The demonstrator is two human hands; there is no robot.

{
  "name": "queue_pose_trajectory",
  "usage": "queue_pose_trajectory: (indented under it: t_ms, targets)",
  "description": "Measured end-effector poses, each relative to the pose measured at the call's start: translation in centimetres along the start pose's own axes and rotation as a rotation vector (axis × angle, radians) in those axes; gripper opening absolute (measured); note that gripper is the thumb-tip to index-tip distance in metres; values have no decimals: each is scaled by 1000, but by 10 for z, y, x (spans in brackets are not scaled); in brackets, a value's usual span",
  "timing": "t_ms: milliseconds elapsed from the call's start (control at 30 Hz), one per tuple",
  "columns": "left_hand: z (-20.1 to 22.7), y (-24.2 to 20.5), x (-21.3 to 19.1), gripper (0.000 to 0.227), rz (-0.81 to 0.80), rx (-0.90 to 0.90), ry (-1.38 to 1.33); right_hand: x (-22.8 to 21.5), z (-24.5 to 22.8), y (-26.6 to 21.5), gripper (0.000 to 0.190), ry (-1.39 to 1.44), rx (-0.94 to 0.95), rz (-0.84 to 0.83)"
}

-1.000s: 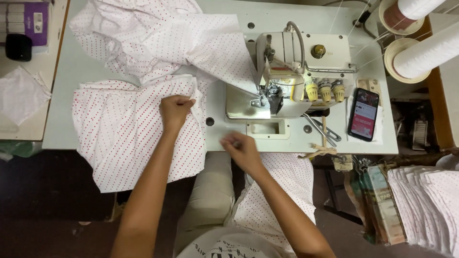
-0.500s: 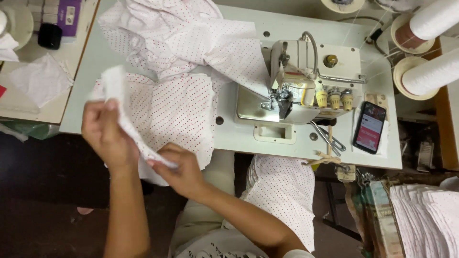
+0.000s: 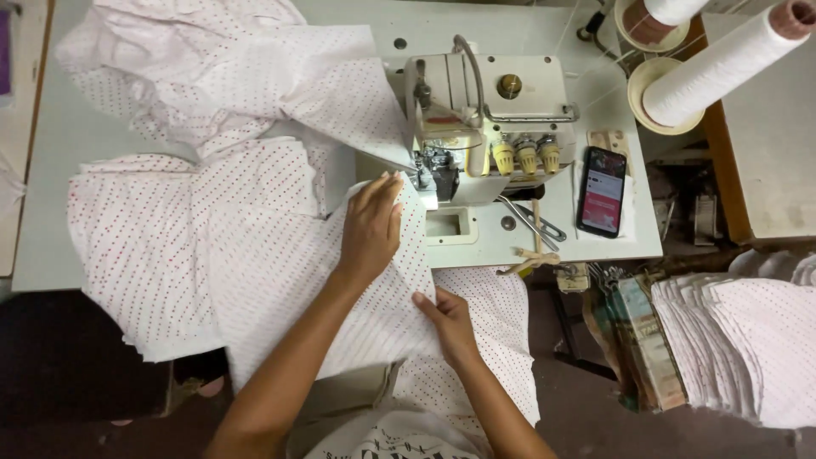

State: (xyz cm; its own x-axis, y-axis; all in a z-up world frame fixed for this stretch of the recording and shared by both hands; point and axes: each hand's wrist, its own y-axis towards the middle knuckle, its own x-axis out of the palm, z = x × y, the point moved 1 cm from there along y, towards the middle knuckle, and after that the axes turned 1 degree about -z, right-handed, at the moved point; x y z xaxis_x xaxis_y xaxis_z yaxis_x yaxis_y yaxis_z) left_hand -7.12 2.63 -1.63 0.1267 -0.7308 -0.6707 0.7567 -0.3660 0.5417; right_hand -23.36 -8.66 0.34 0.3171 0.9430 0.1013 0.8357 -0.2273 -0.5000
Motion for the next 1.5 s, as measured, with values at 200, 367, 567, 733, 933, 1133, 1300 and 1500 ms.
queue_pose_trajectory:
  t_ms: [200,367,567,733,933,1133,1300,1500]
  targets:
    - [20,17,9,64,-75,-111,-175,-36,35,25,19,-156,-93,112]
    - [22,-8,-8,55,-53,0,-147,-128,172,97,12,-468,-242,79]
    - [29,-166,5,5,-553,141,-306,-146,114,34,13,-590,-177,220]
    - [33,-246,9,18,-952,232,-414,-157,109,3,11,-640,-146,237]
    - [32,-283,29,29,-692,427,-407,-157,100,-31,9,-560,-117,265]
    - [47,-247,22,20,-796,369,-398,-150,71,-74,14,-600,-14,104]
    - [38,-239,47,21,-1113,232,-424,-153,44,-95,37,-703,53,-191]
    - [44,-175,44,28,-1478,-93,-624,-173,70,-94,19,-664,2,-133]
